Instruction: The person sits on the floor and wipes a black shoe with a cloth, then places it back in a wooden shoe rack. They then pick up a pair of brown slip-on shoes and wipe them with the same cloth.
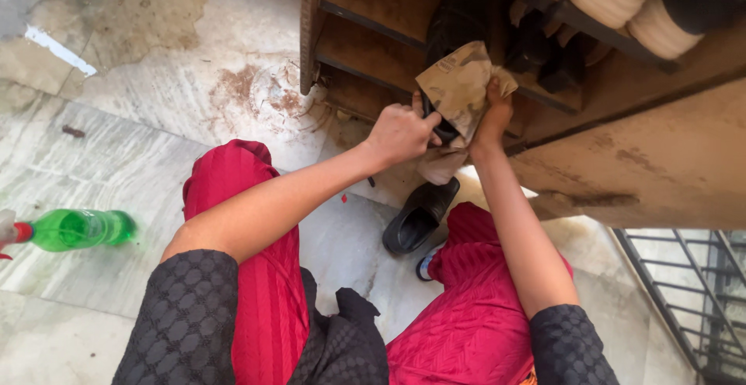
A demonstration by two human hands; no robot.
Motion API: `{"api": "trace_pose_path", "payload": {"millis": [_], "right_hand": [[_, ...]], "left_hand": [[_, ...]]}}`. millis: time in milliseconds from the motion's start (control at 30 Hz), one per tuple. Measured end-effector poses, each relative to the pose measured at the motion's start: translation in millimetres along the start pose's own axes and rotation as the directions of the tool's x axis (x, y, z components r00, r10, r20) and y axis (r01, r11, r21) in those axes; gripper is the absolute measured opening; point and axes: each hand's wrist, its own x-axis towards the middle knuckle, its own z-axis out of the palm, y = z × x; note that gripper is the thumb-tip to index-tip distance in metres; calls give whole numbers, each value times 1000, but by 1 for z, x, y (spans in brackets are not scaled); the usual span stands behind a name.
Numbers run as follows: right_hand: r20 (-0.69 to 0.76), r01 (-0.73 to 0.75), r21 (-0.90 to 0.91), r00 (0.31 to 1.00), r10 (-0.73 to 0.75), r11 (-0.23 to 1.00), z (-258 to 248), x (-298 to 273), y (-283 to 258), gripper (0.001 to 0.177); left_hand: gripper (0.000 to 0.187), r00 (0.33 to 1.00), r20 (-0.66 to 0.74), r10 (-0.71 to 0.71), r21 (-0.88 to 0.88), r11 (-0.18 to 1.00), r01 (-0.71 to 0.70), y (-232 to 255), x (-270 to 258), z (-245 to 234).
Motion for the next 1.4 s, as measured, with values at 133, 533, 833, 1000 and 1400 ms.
{"api": "trace_pose_path", "payload": {"millis": [133,533,833,1000,1400], "right_hand": [[-2,-238,287,969,249,928,-11,-24,22,38],[86,-431,623,868,490,653,-18,-96,20,54],[-9,-381,574,882,471,725,19,-80,41,53],[16,-362,623,892,452,693,22,-79,58,54],[210,-372,591,928,308,716,23,-77,63,53]], "left_hand": [[26,983,-163,80,81,994,-68,2,6,-7],[12,984,-177,10,61,998,1,18,16,-8],[18,982,-141,-129,-50,991,123,17,25,-27],[13,979,-152,-138,-96,988,124,13,29,-40],[17,953,-153,-261,-148,960,239,19,31,-54]]}}
